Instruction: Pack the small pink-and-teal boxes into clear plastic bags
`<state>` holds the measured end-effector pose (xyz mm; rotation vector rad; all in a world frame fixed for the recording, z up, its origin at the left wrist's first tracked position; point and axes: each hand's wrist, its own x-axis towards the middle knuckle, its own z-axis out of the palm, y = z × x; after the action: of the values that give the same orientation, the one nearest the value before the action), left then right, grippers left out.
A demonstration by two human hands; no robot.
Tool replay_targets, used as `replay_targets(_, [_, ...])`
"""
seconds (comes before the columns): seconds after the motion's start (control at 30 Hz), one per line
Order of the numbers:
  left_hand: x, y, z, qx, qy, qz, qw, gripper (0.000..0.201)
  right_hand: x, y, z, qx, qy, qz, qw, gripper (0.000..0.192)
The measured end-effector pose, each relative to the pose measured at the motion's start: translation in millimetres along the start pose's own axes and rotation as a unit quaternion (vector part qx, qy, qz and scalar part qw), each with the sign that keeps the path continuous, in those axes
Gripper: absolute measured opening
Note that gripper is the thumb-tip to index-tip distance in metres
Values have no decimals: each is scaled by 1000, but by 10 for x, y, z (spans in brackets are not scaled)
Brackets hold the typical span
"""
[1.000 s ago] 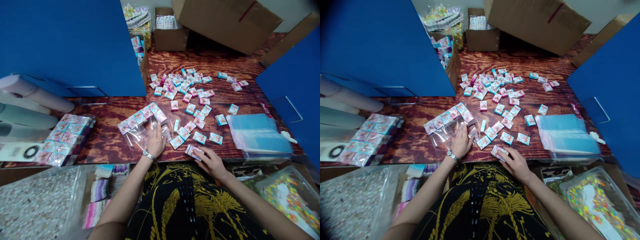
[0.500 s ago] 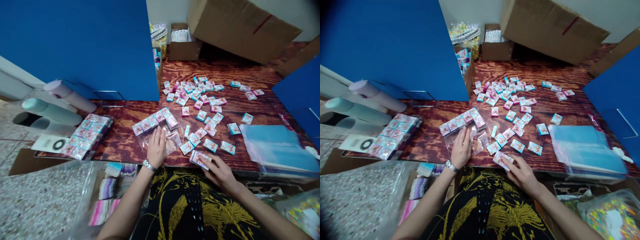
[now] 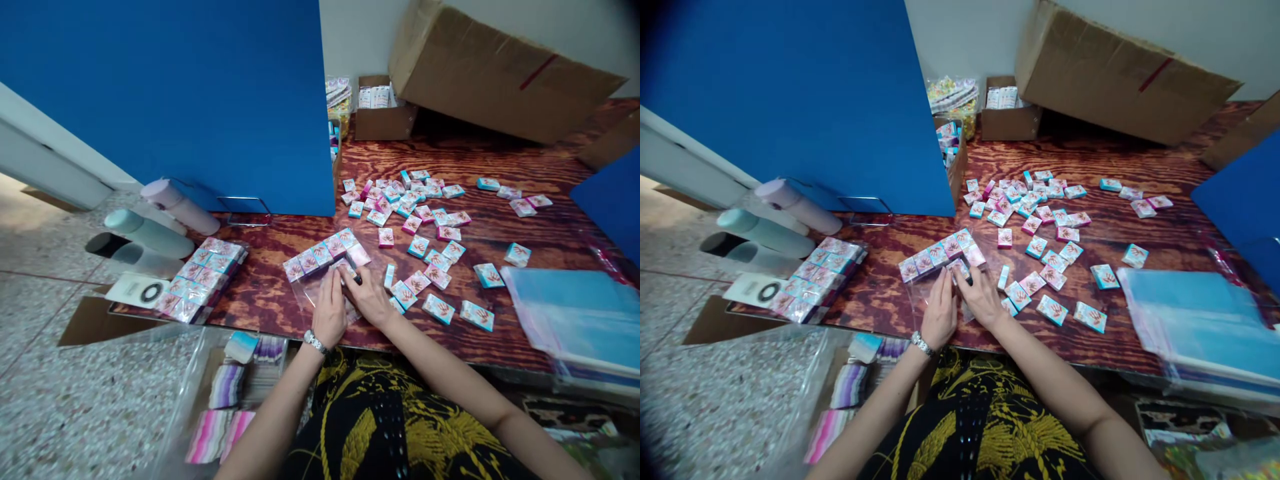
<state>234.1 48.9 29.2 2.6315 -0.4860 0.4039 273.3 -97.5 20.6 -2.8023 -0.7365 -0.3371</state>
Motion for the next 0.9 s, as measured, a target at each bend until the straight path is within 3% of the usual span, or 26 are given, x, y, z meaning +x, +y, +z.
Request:
replay_targets(0.2, [-145,-28,164,22,-70,-19,997,68,21,72,-96,-47,-65,-1,997,58])
replay_targets(0.47, [-35,-65,92,103,-105,4,989,67,316,102,-79,-102,-130,8,986,59])
replay_targets(0.57, [35,-75,97,126,-102,0,987,68,304,54,-109,-91,-148,12,985,61])
replay_targets(0.67, [87,-70,109,150,-90,17,984,67,158,94,-252,-57,-136,-35,988,59])
replay_targets(0.77, [105,-50,102,169,-86,26,982,68,-123,399,-514,-29,-90,-66,993,49])
replay_targets(0.9, [101,-20,89,177,-87,15,980,71,-449,1207,-854,-54,-53,91,993,40])
